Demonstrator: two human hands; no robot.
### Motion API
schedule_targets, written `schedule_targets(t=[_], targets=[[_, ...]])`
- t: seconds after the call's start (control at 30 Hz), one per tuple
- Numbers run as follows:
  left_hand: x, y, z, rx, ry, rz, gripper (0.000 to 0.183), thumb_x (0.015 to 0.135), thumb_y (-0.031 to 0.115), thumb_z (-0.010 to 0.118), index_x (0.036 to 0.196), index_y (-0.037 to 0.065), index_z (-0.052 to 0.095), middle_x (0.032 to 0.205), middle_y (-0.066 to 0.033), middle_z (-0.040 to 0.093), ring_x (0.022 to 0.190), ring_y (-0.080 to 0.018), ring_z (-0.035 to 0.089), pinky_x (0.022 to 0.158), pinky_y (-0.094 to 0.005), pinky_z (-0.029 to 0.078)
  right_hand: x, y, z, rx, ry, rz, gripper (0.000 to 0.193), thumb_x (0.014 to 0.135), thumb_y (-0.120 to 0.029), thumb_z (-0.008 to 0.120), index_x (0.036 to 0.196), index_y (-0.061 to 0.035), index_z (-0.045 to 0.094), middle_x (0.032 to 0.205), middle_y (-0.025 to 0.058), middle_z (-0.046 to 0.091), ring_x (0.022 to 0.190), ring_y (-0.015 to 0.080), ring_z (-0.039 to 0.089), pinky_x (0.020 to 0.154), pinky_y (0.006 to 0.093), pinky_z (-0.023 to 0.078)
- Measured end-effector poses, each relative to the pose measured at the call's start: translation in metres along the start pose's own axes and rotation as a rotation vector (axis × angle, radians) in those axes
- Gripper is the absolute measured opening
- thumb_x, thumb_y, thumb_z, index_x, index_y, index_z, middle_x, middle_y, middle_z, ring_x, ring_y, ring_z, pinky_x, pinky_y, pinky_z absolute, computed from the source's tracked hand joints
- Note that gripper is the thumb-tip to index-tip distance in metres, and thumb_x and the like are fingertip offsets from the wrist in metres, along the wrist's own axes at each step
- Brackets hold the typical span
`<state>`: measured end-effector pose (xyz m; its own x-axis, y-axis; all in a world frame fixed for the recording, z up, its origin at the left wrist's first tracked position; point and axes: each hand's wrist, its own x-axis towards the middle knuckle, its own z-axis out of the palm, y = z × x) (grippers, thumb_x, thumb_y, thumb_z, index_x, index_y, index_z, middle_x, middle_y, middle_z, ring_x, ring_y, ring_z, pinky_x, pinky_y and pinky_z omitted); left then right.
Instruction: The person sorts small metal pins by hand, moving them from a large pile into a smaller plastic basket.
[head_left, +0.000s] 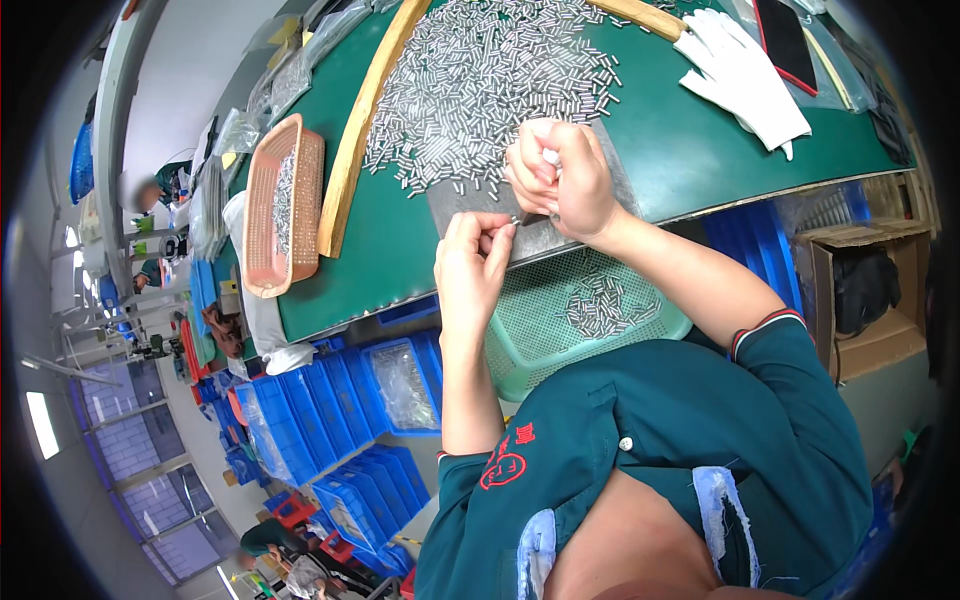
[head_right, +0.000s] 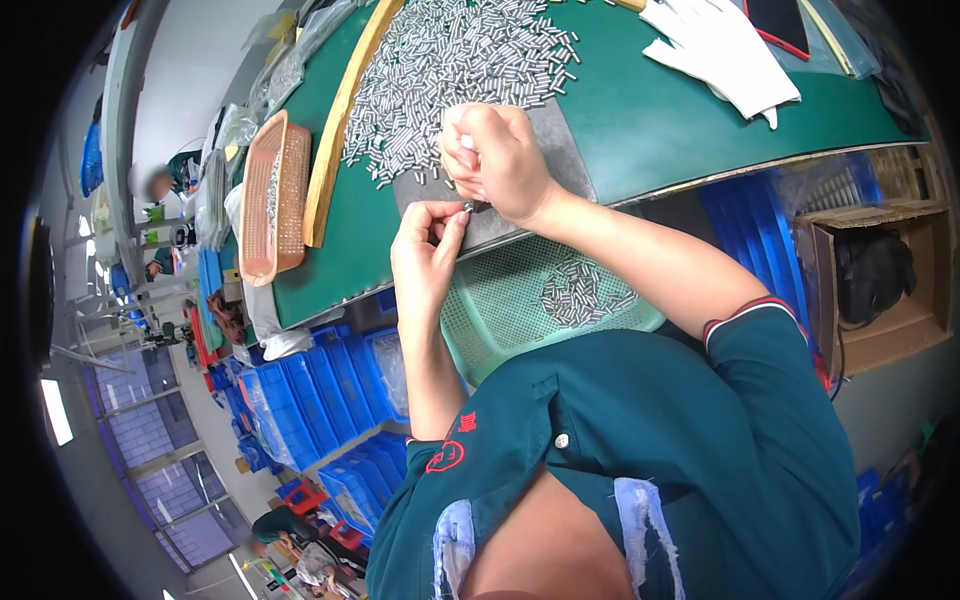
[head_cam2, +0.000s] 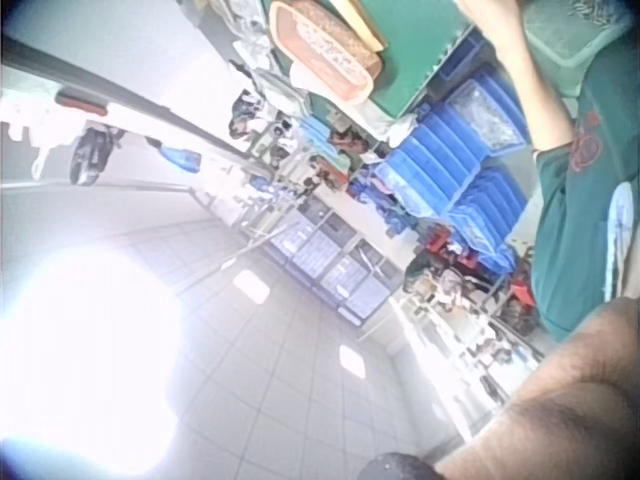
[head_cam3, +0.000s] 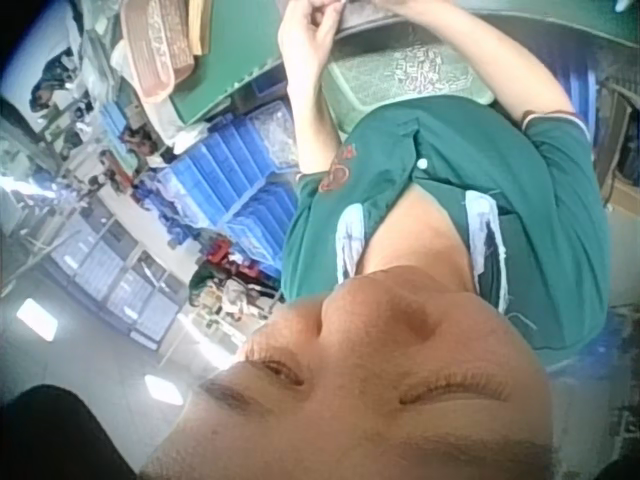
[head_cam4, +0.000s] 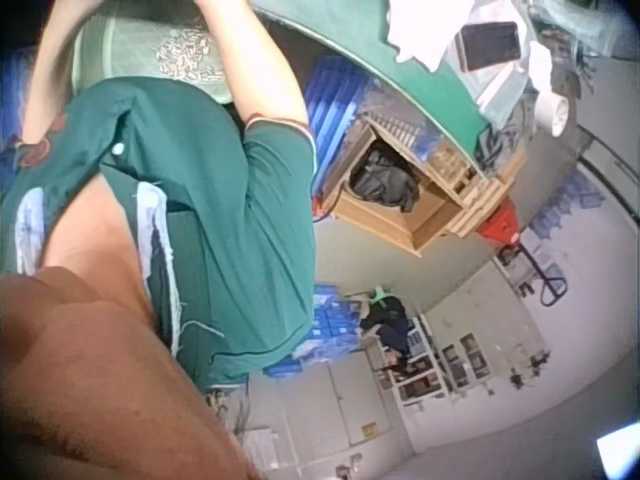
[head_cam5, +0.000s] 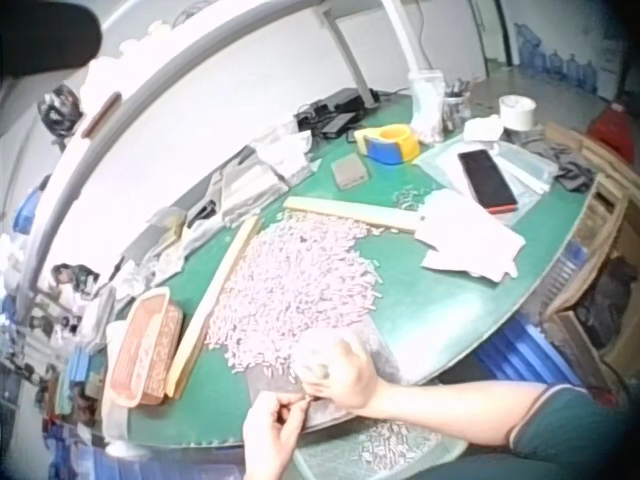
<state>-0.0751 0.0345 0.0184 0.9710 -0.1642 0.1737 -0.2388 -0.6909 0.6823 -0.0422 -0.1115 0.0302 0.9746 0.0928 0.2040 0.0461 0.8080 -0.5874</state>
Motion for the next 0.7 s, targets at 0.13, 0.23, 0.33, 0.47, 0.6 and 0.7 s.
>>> schedule_targets(t=[0.13,0.23,0.33,0.47,0.6,0.7], targets=[[0.0,0.0,-0.002,-0.007,-0.006,-0.016,0.008,0.073,0.006,0.064,0.079,0.003,0.059,0.066,-0.0063,0.05,0.052,-0.0152,0.046,0.051,-0.0285,0.038,0.001,0.0,-0.001,-0.009,-0.031,0.006,0.037,0.087,-0.021,0.03,0.053,-0.0078,0.031,0.043,0.0001,0.03,0.035,0.0063,0.023,0.032,0.0213,0.02],[0.001,0.003,-0.002,0.058,-0.004,0.007,0.008,0.072,0.007,0.064,0.077,0.004,0.058,0.066,-0.0053,0.05,0.052,-0.016,0.047,0.053,-0.0297,0.038,0.0,0.005,0.0,-0.215,-0.166,-0.117,0.036,0.087,-0.021,0.031,0.053,-0.0073,0.032,0.044,0.0004,0.032,0.037,0.0061,0.024,0.034,0.0217,0.021],[0.002,0.005,-0.004,0.063,-0.017,0.037,0.007,0.073,0.008,0.063,0.077,0.005,0.058,0.066,-0.0045,0.05,0.053,-0.0159,0.048,0.055,-0.0303,0.037,0.002,0.008,0.011,-0.372,-0.194,-0.13,0.036,0.086,-0.02,0.033,0.053,-0.0067,0.033,0.045,0.0005,0.034,0.038,0.0062,0.027,0.035,0.0222,0.021],[0.003,0.007,-0.005,0.096,-0.04,0.043,0.008,0.074,0.008,0.062,0.079,0.006,0.057,0.067,-0.0044,0.051,0.055,-0.0163,0.049,0.055,-0.0296,0.039,0.007,0.007,0.005,-0.337,-0.137,-0.079,0.036,0.087,-0.021,0.033,0.054,-0.0066,0.033,0.045,0.0002,0.034,0.037,0.006,0.027,0.034,0.0219,0.02],[0.007,0.017,-0.011,0.111,-0.137,-0.007,0.007,0.075,0.007,0.06,0.082,0.006,0.057,0.07,-0.0051,0.052,0.058,-0.0178,0.052,0.059,-0.0303,0.042,0.003,-0.003,-0.001,-0.044,0.037,0.032,0.036,0.087,-0.023,0.031,0.054,-0.0085,0.03,0.042,-0.0004,0.029,0.034,0.0061,0.022,0.032,0.0212,0.02],[0.011,0.02,-0.012,0.155,-0.181,0.06,0.006,0.076,0.007,0.057,0.082,0.006,0.057,0.073,-0.006,0.052,0.059,-0.0184,0.054,0.059,-0.0309,0.043,0.003,-0.006,0.0,-0.089,0.052,-0.028,0.037,0.087,-0.023,0.031,0.053,-0.009,0.03,0.042,-0.0007,0.028,0.034,0.006,0.021,0.032,0.0211,0.02]])
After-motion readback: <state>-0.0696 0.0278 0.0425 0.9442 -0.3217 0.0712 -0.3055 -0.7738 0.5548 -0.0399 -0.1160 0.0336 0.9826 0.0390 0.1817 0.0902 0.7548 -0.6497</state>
